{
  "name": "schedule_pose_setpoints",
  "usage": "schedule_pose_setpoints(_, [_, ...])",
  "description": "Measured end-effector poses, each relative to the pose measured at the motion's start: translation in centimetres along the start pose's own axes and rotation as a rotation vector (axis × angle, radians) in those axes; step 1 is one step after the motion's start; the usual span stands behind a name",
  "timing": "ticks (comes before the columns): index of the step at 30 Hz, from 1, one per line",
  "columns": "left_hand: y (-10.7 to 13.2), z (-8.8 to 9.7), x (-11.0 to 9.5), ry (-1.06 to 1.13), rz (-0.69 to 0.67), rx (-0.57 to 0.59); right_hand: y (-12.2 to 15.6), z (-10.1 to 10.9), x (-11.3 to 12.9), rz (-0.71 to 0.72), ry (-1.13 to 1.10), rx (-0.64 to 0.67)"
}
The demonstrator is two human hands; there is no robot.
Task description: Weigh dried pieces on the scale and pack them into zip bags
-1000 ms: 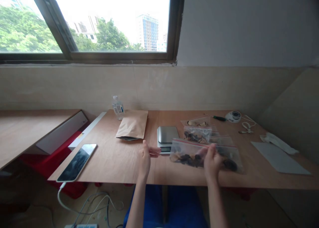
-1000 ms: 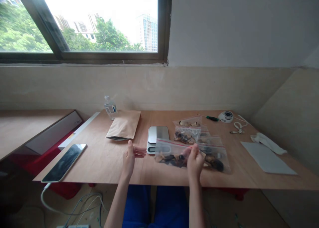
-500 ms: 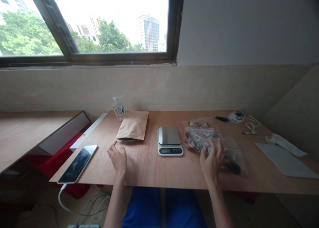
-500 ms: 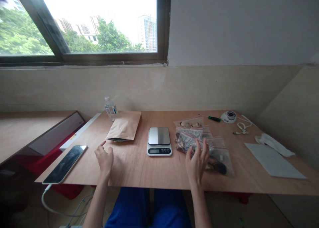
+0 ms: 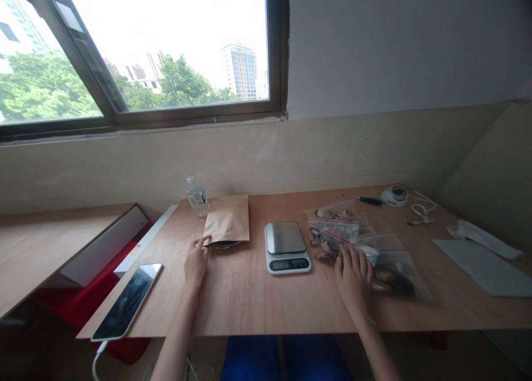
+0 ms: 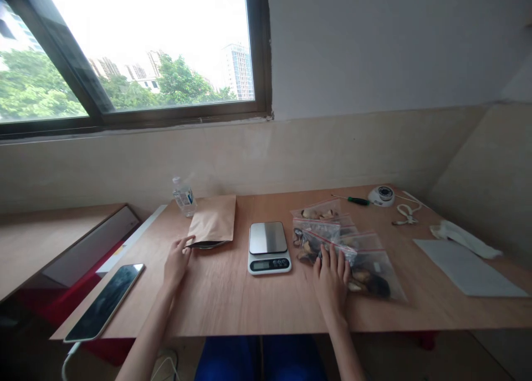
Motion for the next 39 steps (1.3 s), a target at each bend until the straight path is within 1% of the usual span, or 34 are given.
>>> schedule_pose_setpoints(2, [-0.1,1.0,-0.9,-0.058,-0.067,-0.082,0.0,-0.1,-0.1,0.0,-0.004,0.003])
schedule_pose_setpoints(5, [-0.1,3.4,-3.6,-0.098,-0.222,-0.278,0.1,-0.3,-0.2,0.0,-0.007,0.005])
schedule_pose_setpoints(7, [-0.4,5.2,-5.8,-0.013,-0.315,-0.364,0.1,-0.2,-0.2,0.003,-0.006,0.003])
schedule_pose_setpoints(9, [-1.4,7.0,-7.7,0.164,-0.349,-0.398,0.1,-0.2,-0.1,0.01,-0.008,0.004])
schedule_pose_setpoints(10, [-2.0,7.9,-8.5,0.271,-0.341,-0.406,0.1,-0.2,-0.1,0.014,-0.011,0.006])
schedule_pose_setpoints(11, [-2.6,9.0,-8.9,0.378,-0.302,-0.447,0.0,-0.1,0.0,0.017,-0.017,0.008])
schedule_pose_setpoints(12, [-3.0,10.0,-9.1,0.483,-0.248,-0.491,0.0,-0.1,0.0,0.018,-0.024,0.009])
schedule_pose_setpoints(14, [-3.6,11.0,-8.9,0.684,-0.1,-0.554,0.0,0.0,0.1,0.017,-0.043,0.01])
schedule_pose_setpoints(15, [-3.5,11.2,-8.8,0.739,-0.034,-0.583,0.0,0.0,0.1,0.016,-0.051,0.009])
schedule_pose_setpoints(17, [-2.9,11.0,-9.1,0.804,0.032,-0.603,0.0,0.1,0.1,0.016,-0.062,0.0])
schedule_pose_setpoints(20, [-1.9,9.7,-10.0,0.859,0.047,-0.562,0.0,0.2,0.1,0.018,-0.058,-0.008])
schedule_pose_setpoints(23, [-1.3,8.6,-10.9,0.897,0.018,-0.521,0.0,0.2,0.2,0.017,-0.052,0.014])
schedule_pose_setpoints(26, [-1.4,7.8,-11.7,0.892,-0.024,-0.461,-0.1,0.2,0.3,0.017,-0.06,0.027])
schedule_pose_setpoints(31, [-1.7,7.3,-12.4,0.846,-0.074,-0.355,0.0,0.1,0.1,0.019,-0.097,0.017])
schedule_pose_setpoints(34, [-1.1,7.1,-12.9,0.807,-0.114,-0.295,0.0,0.2,-0.2,0.017,-0.165,-0.008])
schedule_pose_setpoints(36, [-0.1,7.2,-12.7,0.771,-0.087,-0.307,-0.1,0.8,-0.3,-0.003,-0.21,-0.042])
schedule_pose_setpoints(39, [2.6,7.0,-11.3,0.72,0.037,-0.394,-0.3,2.0,-0.3,-0.023,-0.266,-0.104])
Point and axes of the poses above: each hand's wrist, its own y-axis away from the middle knuckle, its own z-axis out of the back of the hand, x = y × z, the point moved 10 cm from there along -y, towards the middle knuckle, and after that the axes turned 8 degrees about -y, right-handed, at the moved point
